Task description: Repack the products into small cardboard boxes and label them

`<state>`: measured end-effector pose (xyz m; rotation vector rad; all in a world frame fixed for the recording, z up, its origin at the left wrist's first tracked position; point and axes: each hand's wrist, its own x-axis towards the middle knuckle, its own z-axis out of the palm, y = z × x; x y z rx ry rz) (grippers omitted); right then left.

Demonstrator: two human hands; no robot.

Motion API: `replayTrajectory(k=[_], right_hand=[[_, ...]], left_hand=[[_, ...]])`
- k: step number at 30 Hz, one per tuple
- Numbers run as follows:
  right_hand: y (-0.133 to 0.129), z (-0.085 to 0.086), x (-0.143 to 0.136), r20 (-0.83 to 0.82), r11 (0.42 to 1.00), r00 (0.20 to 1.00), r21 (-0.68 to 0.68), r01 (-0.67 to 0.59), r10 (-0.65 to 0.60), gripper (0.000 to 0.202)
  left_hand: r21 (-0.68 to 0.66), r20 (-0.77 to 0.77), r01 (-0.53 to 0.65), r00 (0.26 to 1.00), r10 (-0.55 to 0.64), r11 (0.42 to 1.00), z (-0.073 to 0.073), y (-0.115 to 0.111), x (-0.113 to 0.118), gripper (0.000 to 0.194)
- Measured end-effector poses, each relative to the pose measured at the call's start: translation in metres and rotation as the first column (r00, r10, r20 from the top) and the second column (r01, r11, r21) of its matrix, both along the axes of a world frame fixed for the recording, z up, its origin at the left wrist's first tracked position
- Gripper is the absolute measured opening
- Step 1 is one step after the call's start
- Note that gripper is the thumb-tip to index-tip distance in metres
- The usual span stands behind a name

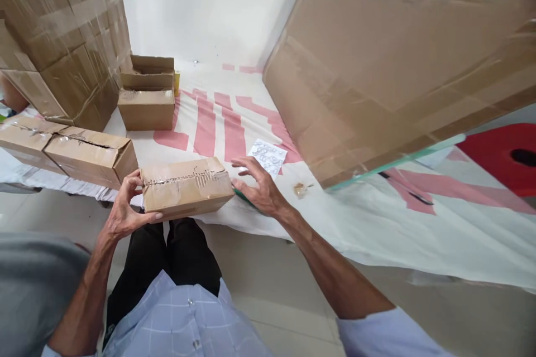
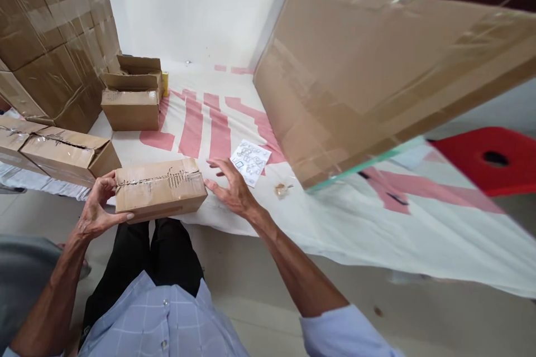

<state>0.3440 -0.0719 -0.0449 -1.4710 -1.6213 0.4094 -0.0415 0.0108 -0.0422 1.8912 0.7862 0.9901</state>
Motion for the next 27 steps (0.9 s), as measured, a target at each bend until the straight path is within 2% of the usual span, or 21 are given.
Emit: replayTrajectory(k=[4, 9, 12, 17, 20, 23, 25, 27], right_hand=[[0.028, 0.034, -0.009, -0.063, 0.979, 0.98, -0.057, -0.193, 0.19, 0.048], [0.038, 0.05, -0.004, -0.201, 0.925, 0.931, -0.17, -0.341, 0.306, 0.039], [0.037, 0.055, -0.004, -0.237, 0.918, 0.928, -0.211, -0.337, 0.286, 0.041], [0.043, 0.054, -0.01, -0.237, 0.952, 0.955, -0.201, -0.231, 0.181, 0.043], [0.05, 0.052, -0.017, -0.207, 0.975, 0.975, -0.186, -0.122, 0.083, 0.039], [0.047, 0.061, -0.028, -0.102, 0.994, 0.994, -0.104, 0.037, -0.047, 0.032], [0.035, 0.073, -0.037, -0.014, 0.998, 1.0, -0.065, -0.016, 0.015, 0.026], [0.017, 0.087, -0.046, 0.088, 0.975, 0.973, -0.089, -0.205, 0.212, 0.024]], left_hand=[[0.014, -0.009, -0.001, 1.0, 0.001, 1.0, 0.0, 0.002, -0.004, 0.066], [0.039, -0.078, -0.014, 0.997, 0.017, 0.999, 0.004, 0.001, -0.009, 0.083], [0.054, -0.14, 0.022, 0.99, -0.014, 0.998, 0.01, 0.0, -0.011, 0.101], [0.042, -0.181, 0.06, 0.982, -0.051, 0.997, 0.018, 0.0, -0.008, 0.122], [0.034, -0.212, 0.055, 0.976, -0.046, 0.998, 0.018, -0.001, -0.006, 0.132], [0.035, -0.229, 0.048, 0.973, -0.038, 0.998, 0.017, -0.004, -0.006, 0.138], [0.035, -0.235, 0.047, 0.971, -0.037, 0.998, 0.016, -0.006, -0.007, 0.139], [0.031, -0.242, 0.046, 0.969, -0.037, 0.998, 0.016, -0.007, -0.009, 0.139]])
